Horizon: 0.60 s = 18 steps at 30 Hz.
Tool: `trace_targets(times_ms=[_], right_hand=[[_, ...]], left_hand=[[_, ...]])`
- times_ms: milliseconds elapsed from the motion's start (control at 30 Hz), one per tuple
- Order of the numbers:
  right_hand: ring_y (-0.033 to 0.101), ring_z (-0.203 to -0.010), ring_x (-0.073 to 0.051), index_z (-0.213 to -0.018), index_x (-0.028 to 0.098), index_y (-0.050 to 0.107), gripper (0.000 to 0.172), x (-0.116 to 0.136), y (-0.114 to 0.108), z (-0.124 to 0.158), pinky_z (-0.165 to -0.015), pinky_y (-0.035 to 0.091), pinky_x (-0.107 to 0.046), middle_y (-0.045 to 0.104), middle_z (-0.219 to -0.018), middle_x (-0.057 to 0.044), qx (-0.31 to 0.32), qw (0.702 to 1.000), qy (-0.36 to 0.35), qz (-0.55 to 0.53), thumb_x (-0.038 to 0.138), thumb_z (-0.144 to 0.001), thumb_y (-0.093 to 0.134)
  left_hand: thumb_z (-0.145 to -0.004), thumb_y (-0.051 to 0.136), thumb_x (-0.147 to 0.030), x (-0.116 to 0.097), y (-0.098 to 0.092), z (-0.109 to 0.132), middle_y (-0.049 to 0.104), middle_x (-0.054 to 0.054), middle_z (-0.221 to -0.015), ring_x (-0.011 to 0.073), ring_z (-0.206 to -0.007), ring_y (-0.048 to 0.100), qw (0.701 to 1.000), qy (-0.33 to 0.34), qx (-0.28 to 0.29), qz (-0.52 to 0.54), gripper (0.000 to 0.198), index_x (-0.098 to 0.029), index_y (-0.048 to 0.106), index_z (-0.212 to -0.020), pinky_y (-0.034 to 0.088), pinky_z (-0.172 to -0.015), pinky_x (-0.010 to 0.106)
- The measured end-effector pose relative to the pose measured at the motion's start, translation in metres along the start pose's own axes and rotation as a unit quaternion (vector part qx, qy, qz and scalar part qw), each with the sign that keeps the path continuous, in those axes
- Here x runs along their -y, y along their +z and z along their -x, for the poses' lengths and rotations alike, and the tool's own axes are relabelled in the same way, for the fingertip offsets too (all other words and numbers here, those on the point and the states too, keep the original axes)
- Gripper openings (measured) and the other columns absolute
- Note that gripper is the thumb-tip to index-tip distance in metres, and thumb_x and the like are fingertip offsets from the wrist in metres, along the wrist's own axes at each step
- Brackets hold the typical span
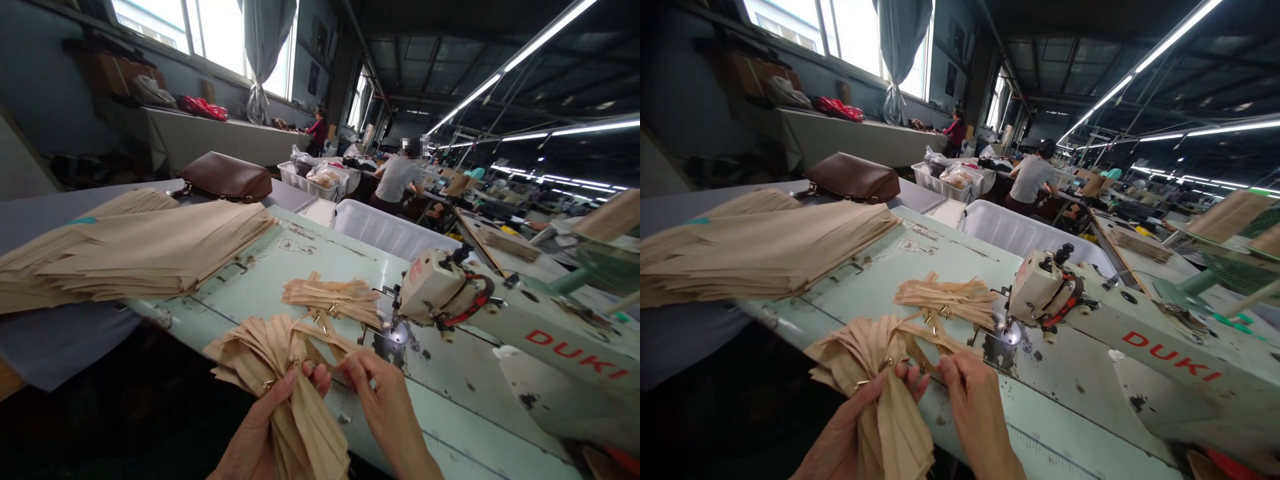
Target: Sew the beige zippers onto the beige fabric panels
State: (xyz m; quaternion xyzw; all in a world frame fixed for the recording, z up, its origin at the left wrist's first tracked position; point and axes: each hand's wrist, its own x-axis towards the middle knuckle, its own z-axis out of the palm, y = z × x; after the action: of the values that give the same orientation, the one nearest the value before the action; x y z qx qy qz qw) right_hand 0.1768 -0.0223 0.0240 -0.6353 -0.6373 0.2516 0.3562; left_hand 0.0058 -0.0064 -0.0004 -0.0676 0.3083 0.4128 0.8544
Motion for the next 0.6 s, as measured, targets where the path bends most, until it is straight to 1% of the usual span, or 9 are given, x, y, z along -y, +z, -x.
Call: trace_targets(times_ms=[67,133,200,267,333,400,500,567,600], right_hand=[[0.058,-0.072,-0.015,-0.081,0.02,0.066,0.036,-0.003,-0.001,-0.004,-0.067,0.04,-0.025,0.063,-0.078,-0.002,-0.044,0.998,-0.011,0.037,0.042,-0.101,0.044],[0.058,-0.075,-0.016,-0.083,0.021,0.064,0.032,-0.004,0.002,-0.006,-0.068,0.04,-0.025,0.064,-0.081,-0.002,-0.045,0.997,-0.032,0.048,0.041,-0.1,0.047],[0.058,-0.075,-0.015,-0.082,0.021,0.064,0.034,-0.001,0.006,-0.006,-0.068,0.041,-0.025,0.064,-0.081,-0.002,-0.039,0.997,-0.044,0.039,0.039,-0.102,0.044],[0.059,-0.075,-0.015,-0.081,0.021,0.064,0.036,0.003,0.009,-0.005,-0.069,0.042,-0.024,0.064,-0.081,-0.002,-0.042,0.998,-0.051,0.022,0.039,-0.103,0.041],[0.06,-0.078,-0.015,-0.081,0.021,0.063,0.037,0.007,0.01,-0.004,-0.071,0.043,-0.024,0.065,-0.081,-0.002,-0.044,0.997,-0.058,0.003,0.04,-0.103,0.04],[0.06,-0.077,-0.014,-0.081,0.021,0.064,0.036,0.011,0.009,-0.004,-0.07,0.043,-0.023,0.065,-0.081,-0.002,-0.037,0.998,-0.05,-0.02,0.044,-0.101,0.045],[0.057,-0.067,-0.013,-0.083,0.02,0.065,0.03,0.016,0.007,-0.005,-0.061,0.042,-0.022,0.065,-0.076,0.0,0.014,0.996,0.002,-0.084,0.05,-0.088,0.064],[0.055,-0.063,-0.012,-0.082,0.019,0.064,0.026,0.017,0.007,-0.006,-0.057,0.042,-0.022,0.065,-0.075,0.002,0.039,0.993,0.037,-0.109,0.044,-0.082,0.072],[0.055,-0.063,-0.012,-0.081,0.019,0.064,0.023,0.017,0.007,-0.007,-0.057,0.042,-0.022,0.065,-0.075,0.002,0.033,0.994,0.047,-0.095,0.04,-0.083,0.072]], left_hand=[[-0.089,0.059,-0.01,-0.003,0.002,0.002,0.074,0.018,-0.109,0.0281,-0.107,0.069,1.0,0.005,0.01,0.001,0.016,-0.008,0.071,-0.098,0.054,-0.095,0.037],[-0.087,0.057,-0.01,-0.005,0.002,0.004,0.07,0.019,-0.119,0.0305,-0.116,0.065,0.999,0.012,0.032,-0.007,0.031,-0.006,0.067,-0.116,0.052,-0.1,0.041],[-0.084,0.056,-0.012,-0.006,-0.001,0.003,0.067,0.019,-0.126,0.0342,-0.121,0.06,0.999,0.018,0.049,-0.004,0.048,-0.008,0.06,-0.132,0.05,-0.101,0.047],[-0.081,0.056,-0.013,-0.007,-0.005,0.002,0.068,0.018,-0.125,0.0372,-0.12,0.06,0.998,0.02,0.061,0.0,0.056,-0.01,0.056,-0.138,0.049,-0.101,0.052],[-0.081,0.058,-0.015,-0.008,-0.008,0.0,0.071,0.017,-0.117,0.0383,-0.115,0.064,0.998,0.016,0.064,-0.007,0.057,-0.011,0.058,-0.137,0.049,-0.1,0.053],[-0.08,0.059,-0.015,-0.009,-0.008,-0.001,0.074,0.016,-0.112,0.0374,-0.109,0.067,0.998,0.01,0.062,-0.015,0.056,-0.013,0.059,-0.136,0.051,-0.099,0.052],[-0.079,0.06,-0.014,-0.008,-0.006,-0.002,0.075,0.014,-0.107,0.0358,-0.106,0.069,0.998,0.012,0.058,-0.023,0.054,-0.012,0.061,-0.133,0.052,-0.097,0.049],[-0.078,0.061,-0.012,-0.007,-0.005,-0.002,0.076,0.013,-0.103,0.0344,-0.104,0.07,0.998,0.022,0.045,-0.036,0.048,-0.012,0.064,-0.126,0.053,-0.096,0.047],[-0.079,0.062,-0.012,-0.007,-0.005,-0.002,0.076,0.012,-0.1,0.0336,-0.103,0.07,0.998,0.025,0.038,-0.043,0.043,-0.012,0.066,-0.121,0.053,-0.096,0.046]])
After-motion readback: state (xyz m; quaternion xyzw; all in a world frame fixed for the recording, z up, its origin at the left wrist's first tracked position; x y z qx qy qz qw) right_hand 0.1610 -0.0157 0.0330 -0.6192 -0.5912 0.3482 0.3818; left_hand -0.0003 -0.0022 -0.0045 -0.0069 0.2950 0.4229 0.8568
